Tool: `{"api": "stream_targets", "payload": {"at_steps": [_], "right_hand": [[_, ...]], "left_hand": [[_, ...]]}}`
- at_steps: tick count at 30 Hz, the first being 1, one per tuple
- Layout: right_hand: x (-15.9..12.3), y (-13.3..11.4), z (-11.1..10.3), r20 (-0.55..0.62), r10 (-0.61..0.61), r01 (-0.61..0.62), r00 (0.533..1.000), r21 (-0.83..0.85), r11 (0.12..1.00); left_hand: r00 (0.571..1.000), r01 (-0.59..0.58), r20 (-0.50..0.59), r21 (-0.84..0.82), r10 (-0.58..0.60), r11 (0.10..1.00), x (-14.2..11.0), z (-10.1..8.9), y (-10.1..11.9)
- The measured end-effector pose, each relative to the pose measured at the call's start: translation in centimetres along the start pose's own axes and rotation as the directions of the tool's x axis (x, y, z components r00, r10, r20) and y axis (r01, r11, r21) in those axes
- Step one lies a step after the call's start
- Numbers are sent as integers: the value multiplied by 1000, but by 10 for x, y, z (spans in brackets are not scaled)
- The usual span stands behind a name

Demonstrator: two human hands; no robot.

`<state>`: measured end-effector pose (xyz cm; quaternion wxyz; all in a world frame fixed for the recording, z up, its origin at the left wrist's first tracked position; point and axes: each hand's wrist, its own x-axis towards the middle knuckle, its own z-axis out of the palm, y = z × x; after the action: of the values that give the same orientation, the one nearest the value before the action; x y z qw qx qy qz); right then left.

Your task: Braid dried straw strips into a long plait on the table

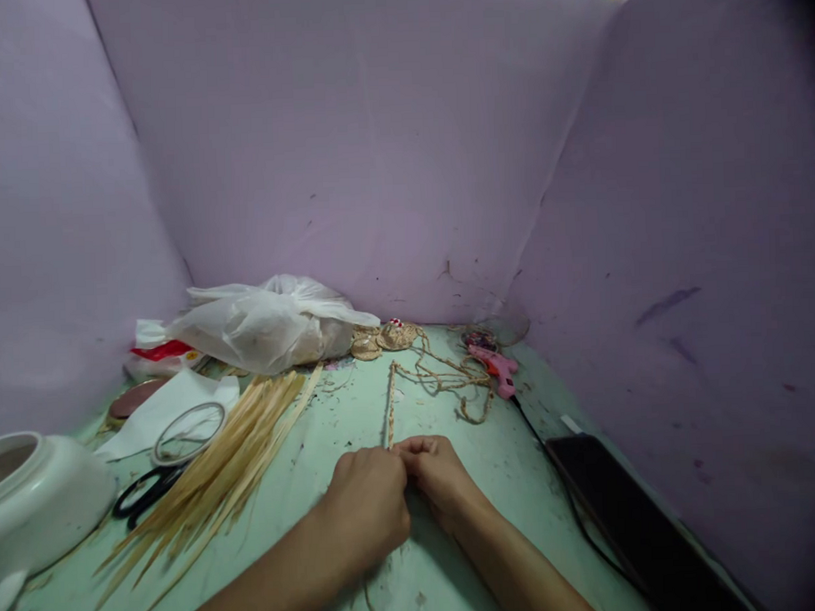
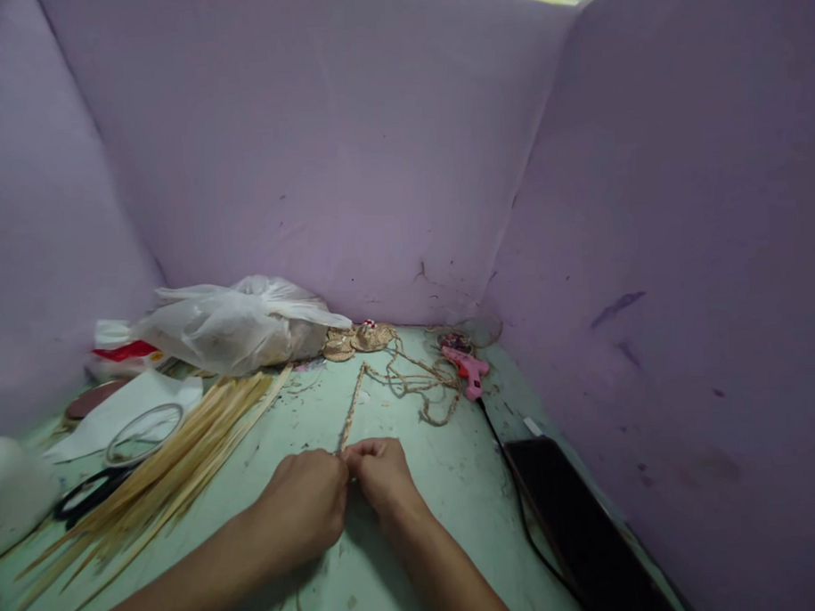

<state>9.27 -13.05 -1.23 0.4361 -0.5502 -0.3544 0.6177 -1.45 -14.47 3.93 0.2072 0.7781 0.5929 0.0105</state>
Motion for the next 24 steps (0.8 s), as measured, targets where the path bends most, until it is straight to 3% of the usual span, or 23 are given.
{"api": "stream_targets", "payload": {"at_steps": [2,4,5,6,7,9,11,14,16,19,21,24], "right_hand": [[0,-1,-1,54,12,-12,998,-1,1000],[-1,-3,-3,94,24,-19,995,-54,998],[-1,-4,-4,108,23,-14,994,-79,997],[-1,-4,-5,125,16,-5,992,-89,996],[0,-3,-5,150,7,6,989,-86,996],[3,-2,-8,210,-11,27,978,-75,997],[6,-1,-10,269,-41,76,962,-123,990],[6,0,-14,262,-125,224,957,-393,892],[2,-1,-14,223,-234,323,946,-629,707],[-9,-3,-11,223,-375,369,900,-846,384],[-15,-5,-8,235,-401,348,885,-907,236],[-22,-9,-3,208,-408,269,889,-958,99]], "left_hand": [[999,-21,32,-56,22,998,6,-13,-12],[993,62,-83,-216,-81,974,14,-22,-24],[990,109,-47,-375,-136,921,18,-23,-28],[980,188,43,-533,-196,825,22,-21,-31],[968,250,175,-664,-179,704,26,-17,-32],[935,318,352,-798,-31,512,31,-4,-32],[925,318,376,-834,43,451,34,9,-31],[948,276,317,-778,-26,565,36,20,-28],[960,255,260,-680,-100,687,37,23,-28],[989,146,54,-547,-139,824,39,26,-27],[991,92,-34,-528,-129,844,40,29,-28],[990,106,-14,-590,-142,800,41,34,-28]]}}
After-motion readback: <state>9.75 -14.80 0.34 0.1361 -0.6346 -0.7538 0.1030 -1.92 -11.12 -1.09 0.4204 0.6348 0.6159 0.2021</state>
